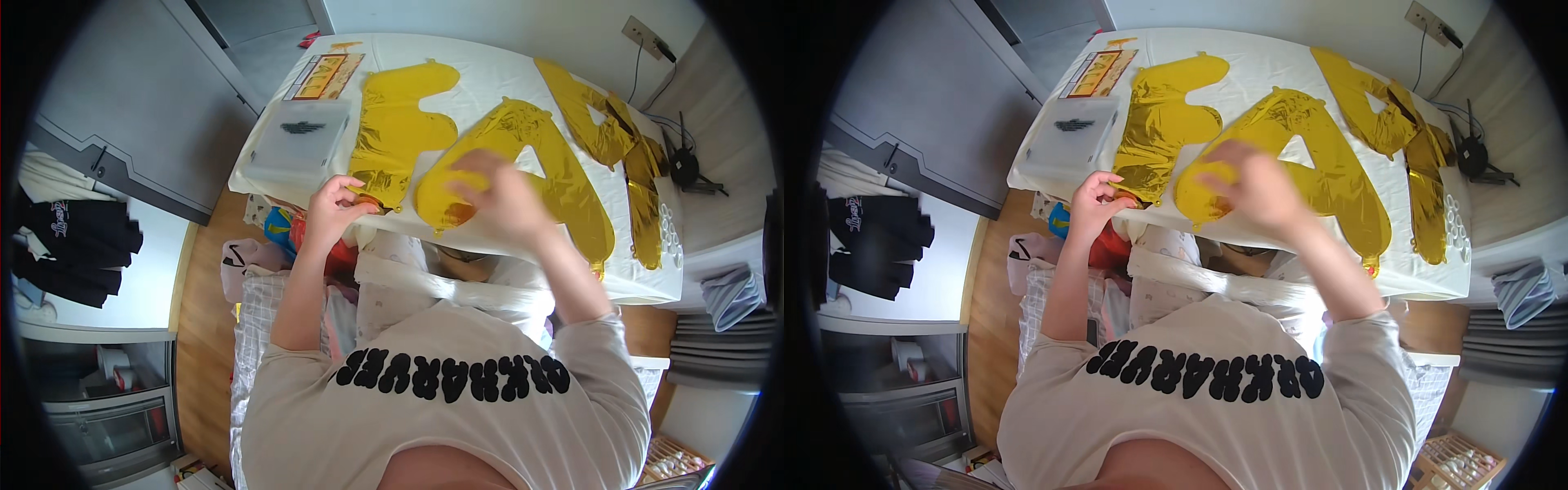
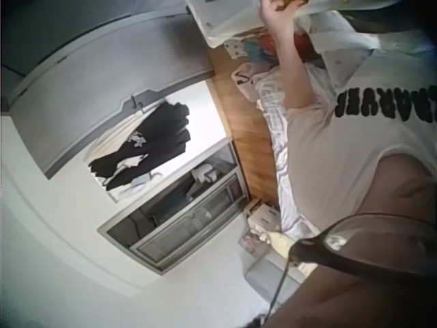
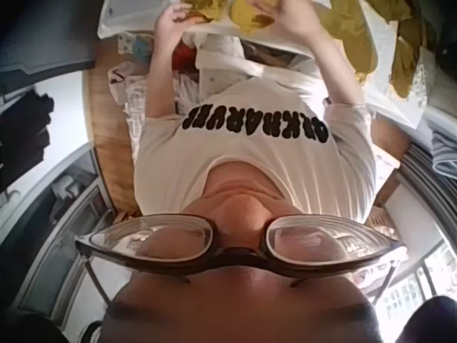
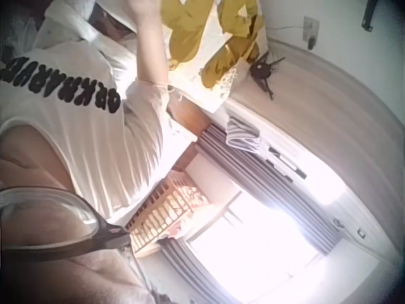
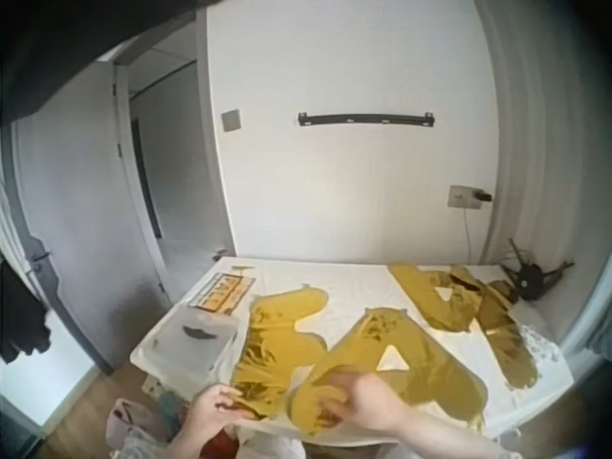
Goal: The person lays out and flattens deflated foil balloons on a table, then folds one of the foil balloons into a compact square by hand.
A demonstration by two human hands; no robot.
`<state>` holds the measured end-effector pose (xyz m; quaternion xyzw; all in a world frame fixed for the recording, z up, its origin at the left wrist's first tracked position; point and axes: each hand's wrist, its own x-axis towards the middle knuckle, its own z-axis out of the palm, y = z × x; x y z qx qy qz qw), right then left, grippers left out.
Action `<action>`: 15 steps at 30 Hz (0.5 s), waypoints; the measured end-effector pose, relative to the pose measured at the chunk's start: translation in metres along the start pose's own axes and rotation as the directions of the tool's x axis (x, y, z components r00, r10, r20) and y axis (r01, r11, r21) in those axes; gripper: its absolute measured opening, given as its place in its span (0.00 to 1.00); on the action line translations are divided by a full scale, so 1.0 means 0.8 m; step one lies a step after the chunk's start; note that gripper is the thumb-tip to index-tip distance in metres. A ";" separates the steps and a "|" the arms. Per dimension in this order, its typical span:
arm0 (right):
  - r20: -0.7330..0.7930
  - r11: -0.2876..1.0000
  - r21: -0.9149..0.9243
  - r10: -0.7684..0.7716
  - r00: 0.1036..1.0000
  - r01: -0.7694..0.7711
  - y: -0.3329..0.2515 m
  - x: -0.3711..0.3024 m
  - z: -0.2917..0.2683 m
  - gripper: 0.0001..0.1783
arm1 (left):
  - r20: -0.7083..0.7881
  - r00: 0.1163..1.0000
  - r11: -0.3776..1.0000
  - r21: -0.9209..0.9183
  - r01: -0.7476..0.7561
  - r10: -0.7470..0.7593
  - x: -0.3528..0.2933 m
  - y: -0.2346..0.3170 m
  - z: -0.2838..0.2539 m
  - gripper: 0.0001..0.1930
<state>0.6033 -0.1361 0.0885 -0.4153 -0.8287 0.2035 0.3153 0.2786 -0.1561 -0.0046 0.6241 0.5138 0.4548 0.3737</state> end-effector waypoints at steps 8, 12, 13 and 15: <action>0.066 0.963 0.250 0.087 0.994 -0.101 -0.041 0.045 0.145 0.16 | 0.008 1.000 1.000 0.000 -0.002 0.002 -0.003 0.005 0.000 0.26; 0.066 0.891 0.406 0.194 0.979 -0.204 -0.035 0.063 0.137 0.12 | 0.004 0.976 0.938 0.276 -0.210 0.217 -0.018 0.010 -0.003 0.32; 0.070 0.891 0.407 0.190 0.979 -0.202 -0.035 0.065 0.135 0.12 | -0.001 0.977 0.939 0.277 -0.206 0.215 -0.021 0.007 -0.001 0.32; 0.112 0.869 0.418 0.238 0.965 -0.264 -0.038 0.067 0.132 0.14 | -0.132 0.897 0.899 0.191 -0.394 0.422 -0.026 -0.004 0.007 0.37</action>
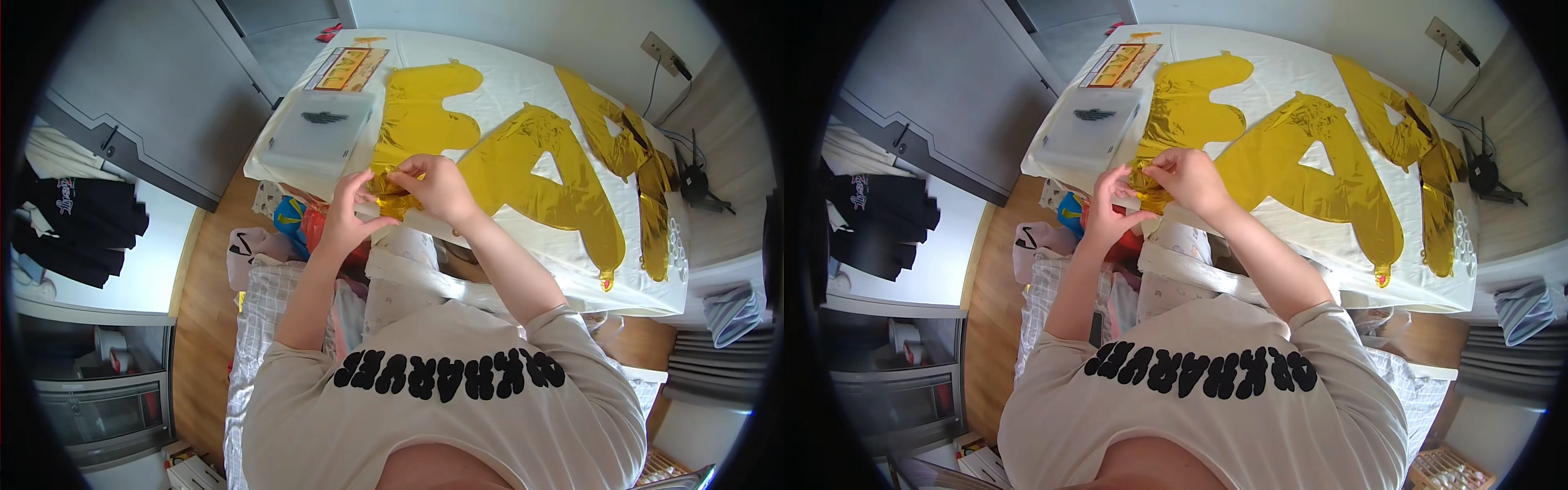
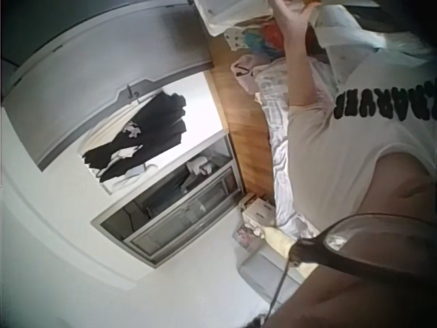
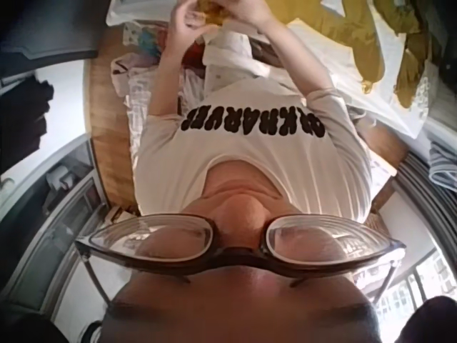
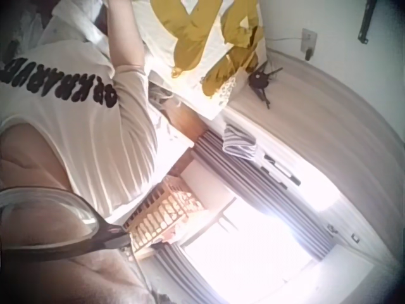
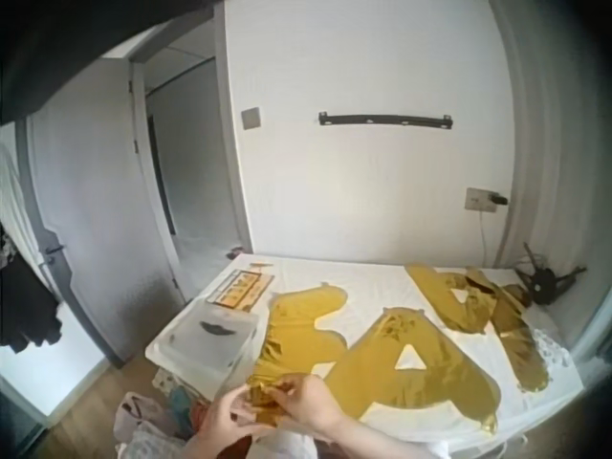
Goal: The person lays out and flattens deflated foil balloons on a table, then folds one of the foil balloons into a compact square by hand.
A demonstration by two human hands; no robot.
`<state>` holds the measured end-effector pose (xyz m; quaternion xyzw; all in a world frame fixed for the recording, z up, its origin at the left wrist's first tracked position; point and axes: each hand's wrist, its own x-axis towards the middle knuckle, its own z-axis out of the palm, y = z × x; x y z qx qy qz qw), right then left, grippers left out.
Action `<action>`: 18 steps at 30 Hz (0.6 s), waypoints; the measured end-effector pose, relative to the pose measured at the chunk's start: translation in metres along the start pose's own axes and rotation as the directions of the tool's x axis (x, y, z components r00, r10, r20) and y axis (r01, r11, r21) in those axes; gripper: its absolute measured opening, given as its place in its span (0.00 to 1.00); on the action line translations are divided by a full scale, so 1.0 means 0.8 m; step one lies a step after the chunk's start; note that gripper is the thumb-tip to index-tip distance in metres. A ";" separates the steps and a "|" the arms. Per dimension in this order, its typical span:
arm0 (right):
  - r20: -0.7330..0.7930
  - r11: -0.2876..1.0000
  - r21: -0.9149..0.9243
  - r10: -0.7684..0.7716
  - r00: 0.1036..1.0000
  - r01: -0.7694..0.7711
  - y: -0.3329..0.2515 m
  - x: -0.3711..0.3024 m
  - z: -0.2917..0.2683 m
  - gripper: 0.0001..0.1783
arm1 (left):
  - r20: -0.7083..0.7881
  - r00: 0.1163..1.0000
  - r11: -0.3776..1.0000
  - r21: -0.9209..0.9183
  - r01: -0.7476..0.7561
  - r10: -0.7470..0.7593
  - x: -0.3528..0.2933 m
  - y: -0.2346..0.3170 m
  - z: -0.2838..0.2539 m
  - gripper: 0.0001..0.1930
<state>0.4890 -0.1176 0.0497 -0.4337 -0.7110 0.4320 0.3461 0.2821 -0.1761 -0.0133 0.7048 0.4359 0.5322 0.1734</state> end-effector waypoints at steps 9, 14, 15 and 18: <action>-0.043 1.000 -0.010 0.006 0.999 -0.006 0.002 0.001 0.002 0.15 | -0.056 0.950 0.852 0.461 -0.247 0.306 -0.015 -0.014 0.000 0.14; -0.072 1.000 -0.030 -0.001 0.997 -0.001 -0.004 -0.002 -0.001 0.14 | 0.001 0.954 0.834 0.486 -0.262 0.299 -0.013 -0.013 -0.005 0.15; -0.089 1.000 -0.009 -0.006 0.996 0.005 0.001 0.000 -0.004 0.13 | 0.016 0.954 0.840 0.471 -0.270 0.298 -0.008 -0.015 -0.006 0.17; -0.244 0.997 0.056 -0.031 0.969 0.046 0.015 0.008 -0.021 0.13 | 0.072 0.936 0.873 0.343 -0.348 0.344 0.009 -0.020 -0.019 0.24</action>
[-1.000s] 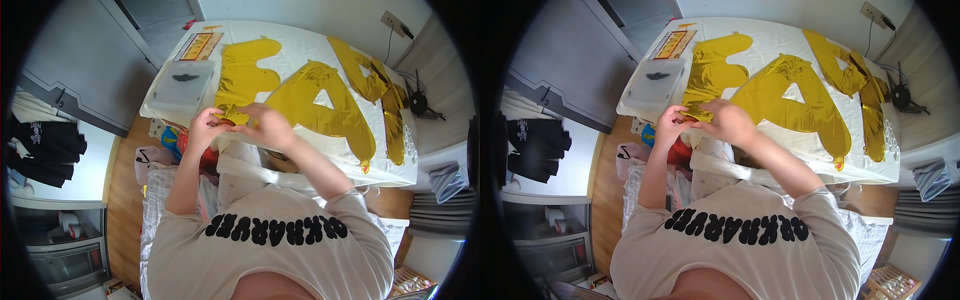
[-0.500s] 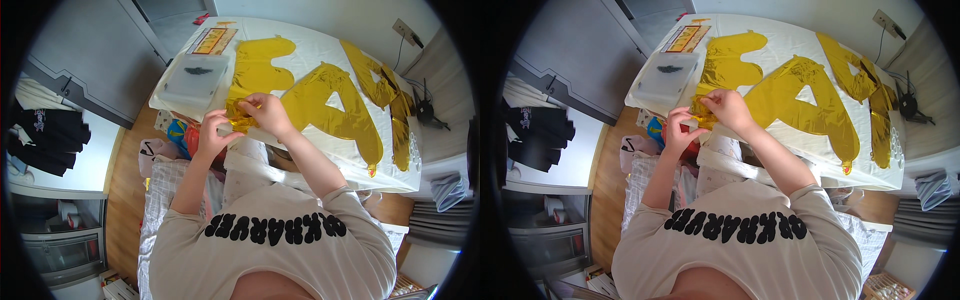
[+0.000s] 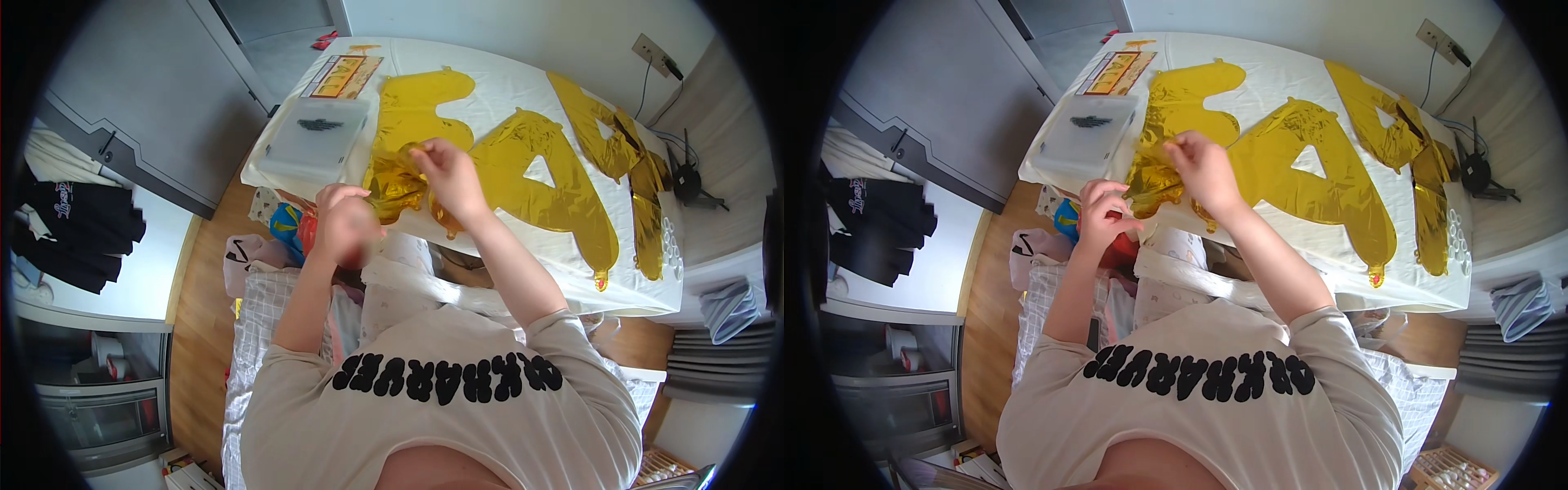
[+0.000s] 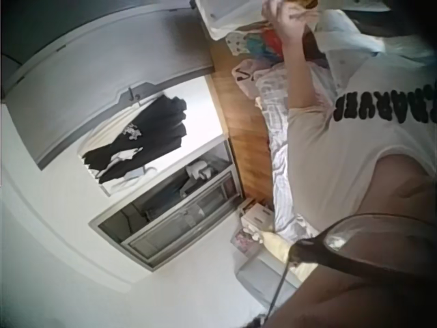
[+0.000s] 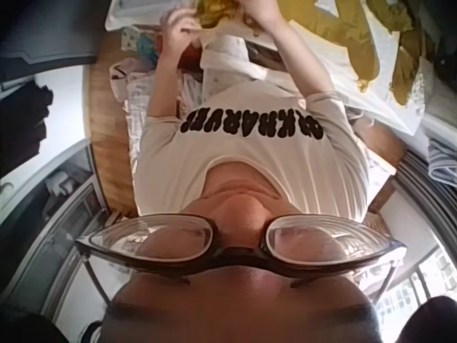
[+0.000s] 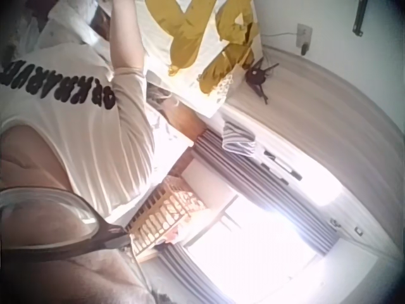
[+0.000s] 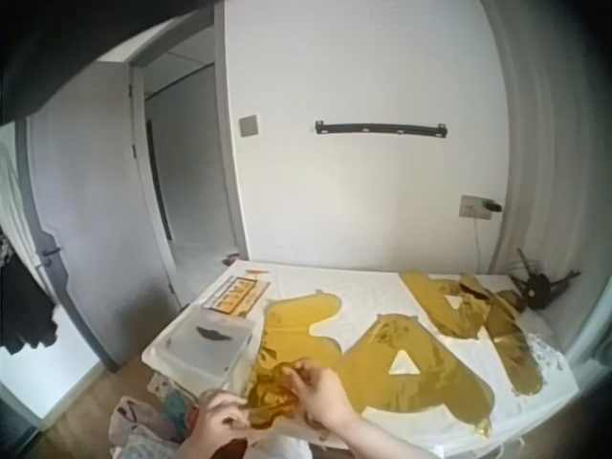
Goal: The person lays out and flattens deflated foil balloons on a table, then folds one of the foil balloons into a compact square by hand.
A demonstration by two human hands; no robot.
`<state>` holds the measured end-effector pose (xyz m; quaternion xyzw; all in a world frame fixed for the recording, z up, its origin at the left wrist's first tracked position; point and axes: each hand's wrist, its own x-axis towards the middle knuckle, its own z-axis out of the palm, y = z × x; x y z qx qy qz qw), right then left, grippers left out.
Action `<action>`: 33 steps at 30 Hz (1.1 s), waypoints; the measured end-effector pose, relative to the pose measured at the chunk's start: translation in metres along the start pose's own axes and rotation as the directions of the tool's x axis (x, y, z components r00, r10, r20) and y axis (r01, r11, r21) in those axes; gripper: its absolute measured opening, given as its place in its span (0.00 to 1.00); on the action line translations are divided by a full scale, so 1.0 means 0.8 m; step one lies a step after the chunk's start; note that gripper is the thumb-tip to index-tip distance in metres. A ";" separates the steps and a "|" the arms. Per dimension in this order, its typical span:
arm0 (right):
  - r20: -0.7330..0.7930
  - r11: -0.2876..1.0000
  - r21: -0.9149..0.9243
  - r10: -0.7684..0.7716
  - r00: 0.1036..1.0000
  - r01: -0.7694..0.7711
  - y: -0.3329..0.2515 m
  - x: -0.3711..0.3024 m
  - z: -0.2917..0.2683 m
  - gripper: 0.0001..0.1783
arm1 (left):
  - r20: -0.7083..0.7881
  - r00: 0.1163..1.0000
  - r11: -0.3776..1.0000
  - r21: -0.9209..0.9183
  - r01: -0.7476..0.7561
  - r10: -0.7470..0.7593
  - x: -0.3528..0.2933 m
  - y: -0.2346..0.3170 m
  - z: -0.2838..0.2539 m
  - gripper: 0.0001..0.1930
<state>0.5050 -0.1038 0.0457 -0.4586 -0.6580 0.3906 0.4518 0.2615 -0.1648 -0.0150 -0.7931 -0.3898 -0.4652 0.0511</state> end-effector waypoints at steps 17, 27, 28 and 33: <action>-0.416 0.530 0.823 0.316 0.853 0.205 0.017 0.053 -0.133 0.03 | 0.358 0.827 0.876 0.386 0.290 -0.432 0.191 -0.098 0.170 0.28; -0.683 0.463 0.711 0.277 0.675 0.529 0.049 0.025 -0.288 0.08 | 0.493 0.730 0.815 0.559 0.151 -0.474 0.235 -0.126 0.200 0.45; -0.771 0.544 0.574 0.105 0.629 0.612 0.033 0.011 -0.294 0.08 | 0.472 0.732 0.785 0.604 0.137 -0.491 0.233 -0.136 0.194 0.44; -0.816 0.627 0.248 -0.276 0.508 0.739 -0.029 -0.047 -0.297 0.06 | 0.404 0.852 0.848 0.522 0.086 -0.335 0.233 -0.153 0.199 0.36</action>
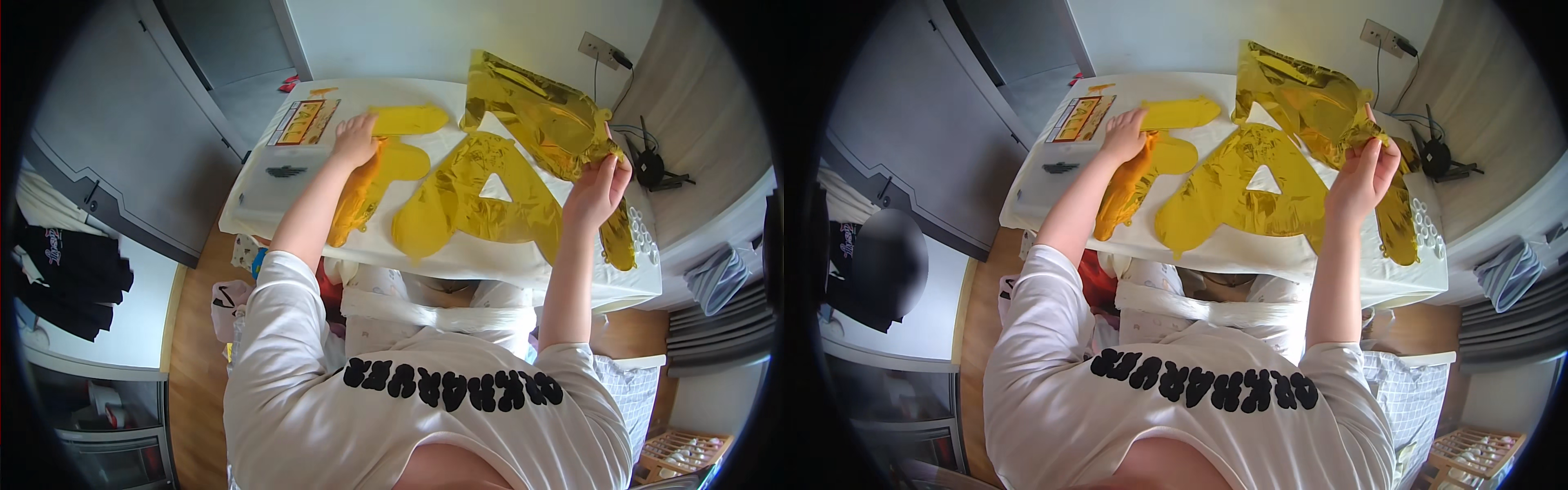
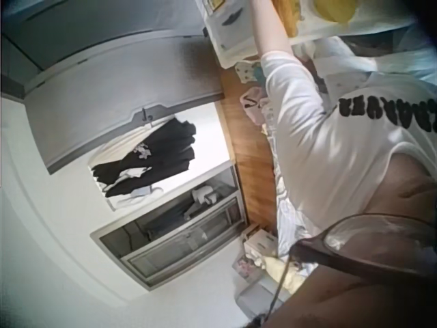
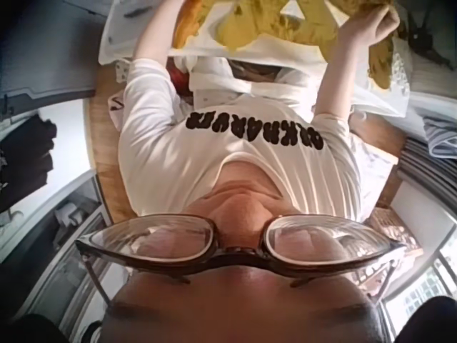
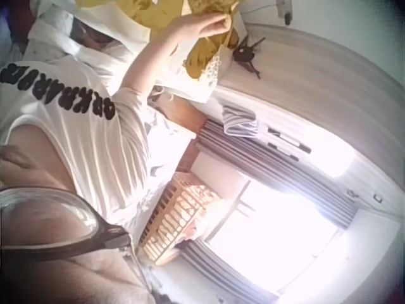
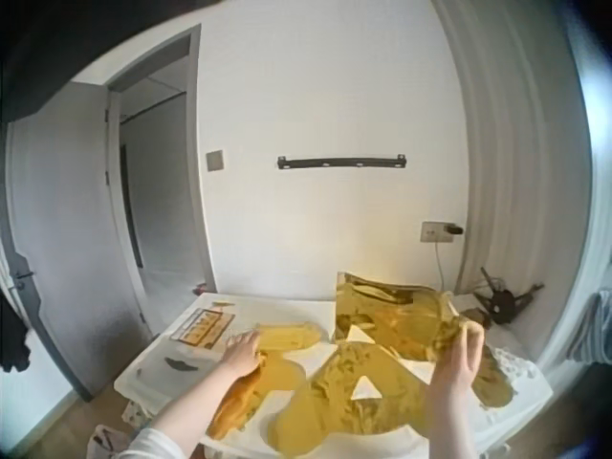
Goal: The person lays out and flattens deflated foil balloons on a table, then folds one of the foil balloons into a compact square by hand.
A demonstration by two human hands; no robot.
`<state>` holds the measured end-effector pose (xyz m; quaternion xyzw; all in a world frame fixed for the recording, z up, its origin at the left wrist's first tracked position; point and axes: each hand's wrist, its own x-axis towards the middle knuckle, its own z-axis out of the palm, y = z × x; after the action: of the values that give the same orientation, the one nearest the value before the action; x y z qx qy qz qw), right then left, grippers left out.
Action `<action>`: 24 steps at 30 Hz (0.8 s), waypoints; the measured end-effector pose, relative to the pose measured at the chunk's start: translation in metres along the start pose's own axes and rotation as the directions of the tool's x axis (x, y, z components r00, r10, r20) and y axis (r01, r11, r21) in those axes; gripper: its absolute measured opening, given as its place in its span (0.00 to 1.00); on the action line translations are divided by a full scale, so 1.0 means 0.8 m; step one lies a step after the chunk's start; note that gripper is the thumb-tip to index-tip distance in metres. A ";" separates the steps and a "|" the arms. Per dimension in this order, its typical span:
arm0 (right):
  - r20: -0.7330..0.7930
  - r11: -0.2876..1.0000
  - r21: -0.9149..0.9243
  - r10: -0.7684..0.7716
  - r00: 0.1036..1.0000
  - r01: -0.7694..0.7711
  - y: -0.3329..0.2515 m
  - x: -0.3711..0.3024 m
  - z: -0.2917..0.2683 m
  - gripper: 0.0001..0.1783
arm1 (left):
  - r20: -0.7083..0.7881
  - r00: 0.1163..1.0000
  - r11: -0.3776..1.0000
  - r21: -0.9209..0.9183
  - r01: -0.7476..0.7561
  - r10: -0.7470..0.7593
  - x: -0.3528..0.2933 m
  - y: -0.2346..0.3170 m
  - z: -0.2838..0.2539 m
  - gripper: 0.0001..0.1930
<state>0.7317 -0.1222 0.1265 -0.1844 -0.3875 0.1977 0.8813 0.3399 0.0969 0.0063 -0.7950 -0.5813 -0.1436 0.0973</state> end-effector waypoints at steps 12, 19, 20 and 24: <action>0.408 0.404 -0.913 0.910 -0.071 -0.065 -0.102 -0.124 -0.089 0.11 | 0.222 0.972 0.997 -0.022 -0.071 0.074 0.016 0.062 0.001 0.33; 0.420 0.485 -0.829 0.869 0.264 -0.278 -0.100 -0.181 -0.121 0.08 | -0.154 0.877 0.549 -0.727 -0.412 0.454 -0.017 0.173 -0.013 0.26; 0.420 0.490 -0.832 0.862 0.282 -0.259 -0.098 -0.184 -0.117 0.07 | -0.148 0.911 0.292 -0.917 -0.273 0.385 -0.026 0.186 -0.019 0.27; 0.393 0.455 -0.874 0.867 0.306 -0.167 -0.099 -0.181 -0.098 0.07 | 0.115 0.829 0.127 -0.990 0.053 0.547 -0.042 0.194 -0.060 0.43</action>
<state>0.7172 -0.2741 0.0269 -0.5118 -0.6947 0.3998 0.3093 0.4730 0.0038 0.0422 -0.7632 -0.2081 -0.2692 -0.5494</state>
